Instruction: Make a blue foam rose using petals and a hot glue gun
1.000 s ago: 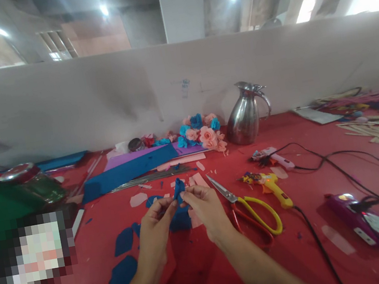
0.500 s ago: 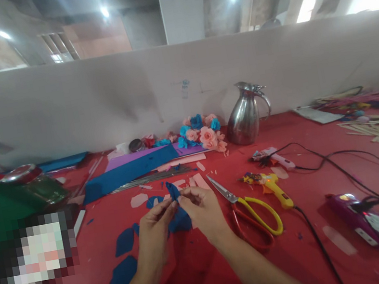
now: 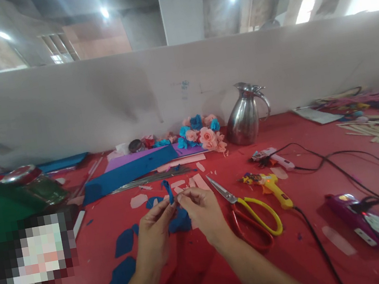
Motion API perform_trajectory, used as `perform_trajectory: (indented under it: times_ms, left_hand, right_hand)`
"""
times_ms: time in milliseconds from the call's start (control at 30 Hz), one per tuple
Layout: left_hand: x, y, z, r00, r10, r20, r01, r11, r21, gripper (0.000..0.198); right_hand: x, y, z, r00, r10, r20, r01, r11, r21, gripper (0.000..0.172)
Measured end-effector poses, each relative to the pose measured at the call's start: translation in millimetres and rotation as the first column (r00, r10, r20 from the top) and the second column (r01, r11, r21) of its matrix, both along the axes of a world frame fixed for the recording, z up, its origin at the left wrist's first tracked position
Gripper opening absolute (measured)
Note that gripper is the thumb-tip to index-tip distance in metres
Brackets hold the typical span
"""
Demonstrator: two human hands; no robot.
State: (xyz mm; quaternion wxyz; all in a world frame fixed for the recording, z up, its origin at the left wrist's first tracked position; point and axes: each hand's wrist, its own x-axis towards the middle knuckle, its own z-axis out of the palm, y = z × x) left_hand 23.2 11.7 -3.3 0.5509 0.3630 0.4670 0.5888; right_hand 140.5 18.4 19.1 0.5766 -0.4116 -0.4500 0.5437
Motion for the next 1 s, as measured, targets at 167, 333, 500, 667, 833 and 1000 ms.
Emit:
perform_trajectory:
  times_ms: [167,333,500,667,833,1000]
  left_hand:
    - [1.0,-1.8,5.6,0.999,0.023,-0.037,-0.022,1.000,0.016,0.024]
    - [-1.3,-2.1,7.2,0.981,0.076,-0.176,-0.061,0.994,0.085,0.019]
    - [-3.1,-2.1,6.5,0.935,0.156,-0.319,-0.106,0.980,0.169,0.013]
    - [-3.9,-3.1,6.4,0.907,0.159,-0.389,-0.078,0.974,0.215,0.010]
    - [-2.8,-2.4,5.8,0.937,0.125,-0.326,-0.072,0.983,0.171,0.012]
    - [-0.9,-0.8,2.1,0.979,0.082,-0.187,-0.066,0.994,0.090,0.014]
  right_hand:
    - [0.5,1.4,-2.7,1.000,0.031,-0.008,-0.031,1.000,-0.008,0.010]
    - [1.0,1.6,-5.7,0.992,-0.028,0.124,0.025,0.999,0.024,0.009]
    - [0.3,0.5,-3.0,0.975,-0.071,0.211,0.053,0.995,0.089,0.011]
    - [-1.6,-1.6,-1.3,0.944,-0.155,0.291,0.100,0.976,0.196,0.007]
    - [-1.1,-1.2,-6.5,0.934,-0.175,0.311,0.105,0.968,0.229,0.009]
    - [0.7,-0.4,-9.0,0.910,-0.180,0.373,0.068,0.953,0.294,0.010]
